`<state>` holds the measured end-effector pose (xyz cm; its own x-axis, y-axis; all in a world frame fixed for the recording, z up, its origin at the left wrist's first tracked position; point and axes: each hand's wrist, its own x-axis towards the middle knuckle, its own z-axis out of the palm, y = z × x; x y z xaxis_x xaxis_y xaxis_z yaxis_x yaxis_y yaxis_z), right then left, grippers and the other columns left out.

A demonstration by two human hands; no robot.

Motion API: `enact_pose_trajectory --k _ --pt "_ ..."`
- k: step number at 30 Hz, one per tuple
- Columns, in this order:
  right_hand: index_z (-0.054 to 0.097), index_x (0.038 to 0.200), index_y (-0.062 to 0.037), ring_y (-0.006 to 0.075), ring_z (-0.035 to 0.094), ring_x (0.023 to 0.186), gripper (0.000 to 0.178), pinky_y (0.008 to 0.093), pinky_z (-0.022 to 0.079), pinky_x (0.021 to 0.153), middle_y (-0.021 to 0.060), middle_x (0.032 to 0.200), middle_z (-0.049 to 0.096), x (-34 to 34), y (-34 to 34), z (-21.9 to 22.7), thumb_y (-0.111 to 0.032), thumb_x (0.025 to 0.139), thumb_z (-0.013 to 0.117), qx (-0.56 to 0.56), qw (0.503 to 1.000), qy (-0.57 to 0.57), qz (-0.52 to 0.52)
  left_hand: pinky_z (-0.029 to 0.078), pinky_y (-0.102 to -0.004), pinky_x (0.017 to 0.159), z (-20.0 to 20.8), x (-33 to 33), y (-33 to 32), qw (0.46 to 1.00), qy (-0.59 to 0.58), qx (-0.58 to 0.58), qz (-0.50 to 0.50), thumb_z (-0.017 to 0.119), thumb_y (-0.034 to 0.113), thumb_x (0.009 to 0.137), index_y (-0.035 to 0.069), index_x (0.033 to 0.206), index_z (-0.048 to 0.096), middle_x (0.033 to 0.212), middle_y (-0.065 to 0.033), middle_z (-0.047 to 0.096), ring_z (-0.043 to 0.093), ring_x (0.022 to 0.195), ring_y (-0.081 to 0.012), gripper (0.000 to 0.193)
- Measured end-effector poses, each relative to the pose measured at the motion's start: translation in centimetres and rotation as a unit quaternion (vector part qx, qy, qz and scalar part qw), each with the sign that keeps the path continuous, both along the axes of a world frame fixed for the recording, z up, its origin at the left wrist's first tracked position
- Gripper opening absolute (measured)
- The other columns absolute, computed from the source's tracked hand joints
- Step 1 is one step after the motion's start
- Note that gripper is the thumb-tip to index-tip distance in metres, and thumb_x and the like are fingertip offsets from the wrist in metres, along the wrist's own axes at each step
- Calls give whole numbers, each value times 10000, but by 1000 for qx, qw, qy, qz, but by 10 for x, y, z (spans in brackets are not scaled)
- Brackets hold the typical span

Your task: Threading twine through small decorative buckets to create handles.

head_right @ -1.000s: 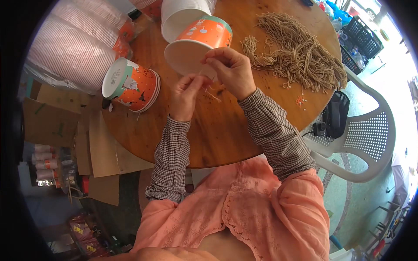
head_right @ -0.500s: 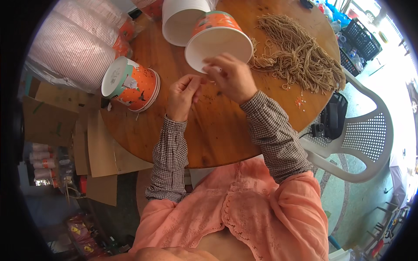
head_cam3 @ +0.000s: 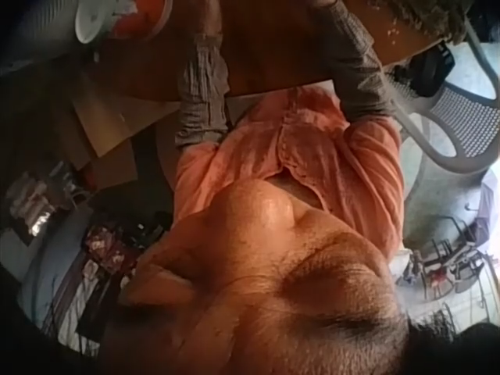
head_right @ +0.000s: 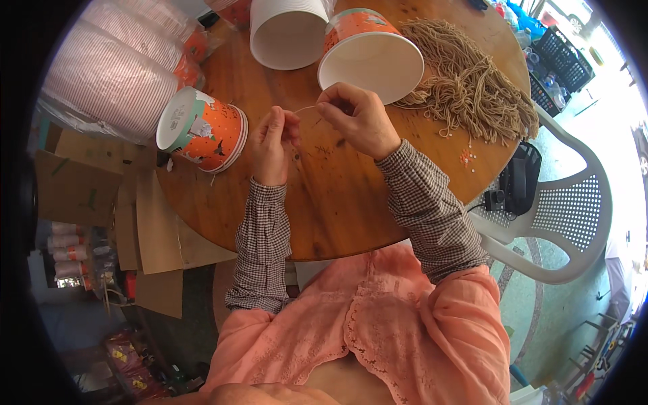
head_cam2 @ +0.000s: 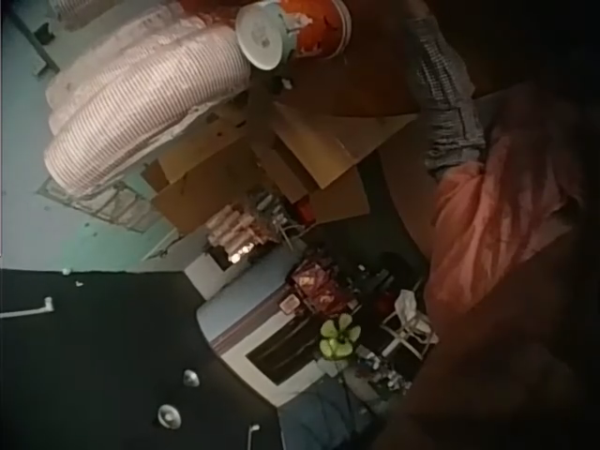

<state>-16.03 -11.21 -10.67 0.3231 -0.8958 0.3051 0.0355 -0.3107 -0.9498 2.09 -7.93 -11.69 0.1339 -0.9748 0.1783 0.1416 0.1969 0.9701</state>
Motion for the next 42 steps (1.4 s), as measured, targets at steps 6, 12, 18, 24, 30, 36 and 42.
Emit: enact_pose_trajectory --k 6,12,18,24,30,36,42 --pt "617 949 -5 30 521 637 120 188 438 553 -31 762 578 -1 0 -1 -120 922 639 1 1000 -1 4 427 -196 530 3 -6 3 1000 -19 -7 6 522 354 999 24 829 640 706 2 587 513 591 -64 390" --pt "614 954 0 31 533 621 133 184 442 532 -23 768 582 -2 -1 0 -129 925 635 27 999 11 23 411 -190 520 2 -5 4 998 -64 -13 5 574 298 980 25 829 642 699 15 586 502 585 -50 320" --pt "618 951 16 52 570 569 174 199 462 486 12 757 613 -4 5 13 -153 914 636 143 984 -32 105 378 -182 498 2 -5 3 993 -111 -28 -23 604 267 967 17 813 633 660 37 551 471 567 -32 294" --pt "626 932 31 71 600 576 183 210 488 483 35 750 634 -5 -2 3 -147 895 651 81 993 16 82 359 -188 490 -1 -5 2 989 -145 -26 -27 608 246 965 10 803 634 634 47 532 456 564 -25 287" --pt "640 931 11 44 564 612 147 201 495 524 0 748 613 -4 -1 3 -129 892 661 39 997 37 51 387 -188 508 0 -8 1 984 -173 -39 -18 611 268 962 8 845 641 650 34 552 479 574 -36 287" --pt "640 939 -4 28 540 650 126 193 491 558 -25 770 608 -5 -4 -1 -122 902 662 -15 998 41 37 444 -218 599 -1 -6 1 995 -78 21 -55 519 420 985 2 917 642 727 -17 595 523 644 -77 441" --pt "644 938 15 67 603 581 145 216 497 475 26 744 638 -3 1 6 -123 892 648 66 996 22 57 429 -203 571 -5 -7 2 988 -149 4 -26 552 334 988 3 879 643 736 -5 617 535 659 -54 360"
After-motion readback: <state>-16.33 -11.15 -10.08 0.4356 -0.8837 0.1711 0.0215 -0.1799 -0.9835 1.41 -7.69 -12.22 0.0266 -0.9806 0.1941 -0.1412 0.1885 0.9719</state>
